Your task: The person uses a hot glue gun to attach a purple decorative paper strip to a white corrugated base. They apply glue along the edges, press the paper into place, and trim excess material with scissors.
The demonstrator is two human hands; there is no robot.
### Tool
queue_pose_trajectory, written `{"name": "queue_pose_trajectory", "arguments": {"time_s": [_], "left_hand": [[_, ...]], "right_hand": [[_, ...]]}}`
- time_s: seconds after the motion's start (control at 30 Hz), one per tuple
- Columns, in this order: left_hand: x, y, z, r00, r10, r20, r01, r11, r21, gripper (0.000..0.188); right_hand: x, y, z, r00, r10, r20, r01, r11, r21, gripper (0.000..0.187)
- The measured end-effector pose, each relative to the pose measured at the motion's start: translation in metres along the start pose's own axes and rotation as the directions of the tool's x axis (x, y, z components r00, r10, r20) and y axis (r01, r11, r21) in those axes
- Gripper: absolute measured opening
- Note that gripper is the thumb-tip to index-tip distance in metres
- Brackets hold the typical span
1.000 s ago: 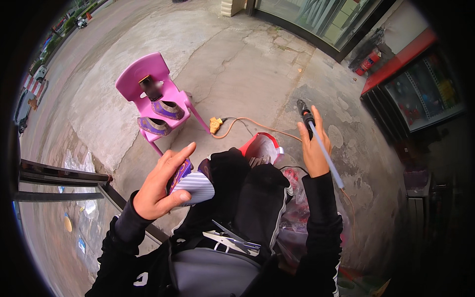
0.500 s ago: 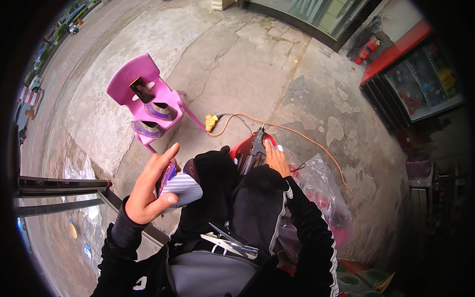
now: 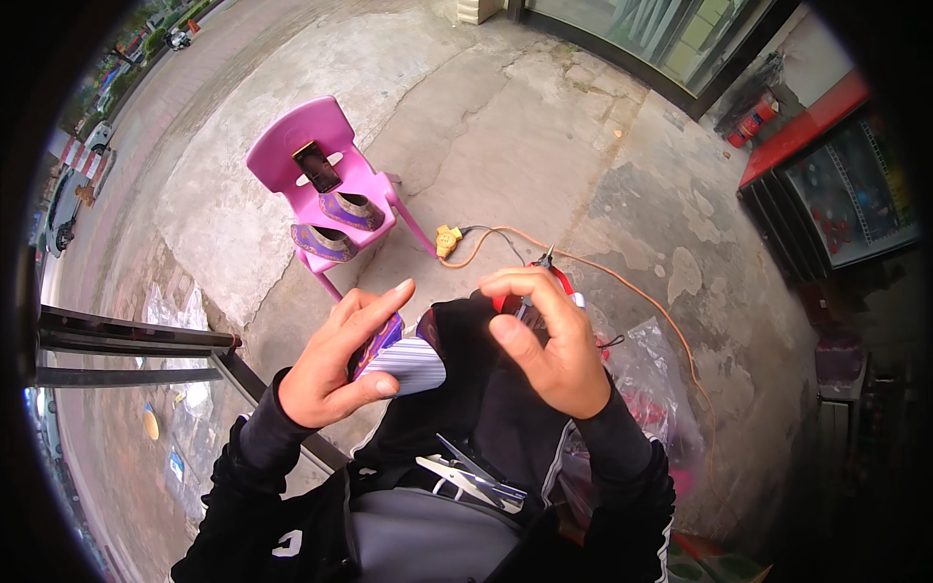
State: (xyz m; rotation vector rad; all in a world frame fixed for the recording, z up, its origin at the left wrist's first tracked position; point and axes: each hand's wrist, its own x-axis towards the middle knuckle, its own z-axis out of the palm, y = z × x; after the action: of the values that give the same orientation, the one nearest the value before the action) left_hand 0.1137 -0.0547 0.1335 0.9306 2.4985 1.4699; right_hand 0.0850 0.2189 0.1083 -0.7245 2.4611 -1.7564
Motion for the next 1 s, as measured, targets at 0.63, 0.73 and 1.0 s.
{"name": "queue_pose_trajectory", "arguments": {"time_s": [0.63,0.73,1.0], "left_hand": [[-0.01,0.009,-0.001,0.992,0.125,-0.034,-0.127,0.989,-0.072,0.059],[-0.011,0.009,-0.002,0.992,0.121,-0.018,-0.122,0.986,-0.111,0.06],[-0.013,0.009,0.001,0.997,0.076,-0.01,-0.077,0.987,-0.142,0.066]], "right_hand": [[-0.013,-0.041,0.088,0.95,-0.125,-0.288,0.213,0.929,0.301,0.023],[-0.013,-0.042,0.09,0.944,-0.138,-0.299,0.232,0.924,0.303,0.023],[-0.017,-0.039,0.095,0.911,-0.211,-0.354,0.306,0.922,0.239,0.025]]}}
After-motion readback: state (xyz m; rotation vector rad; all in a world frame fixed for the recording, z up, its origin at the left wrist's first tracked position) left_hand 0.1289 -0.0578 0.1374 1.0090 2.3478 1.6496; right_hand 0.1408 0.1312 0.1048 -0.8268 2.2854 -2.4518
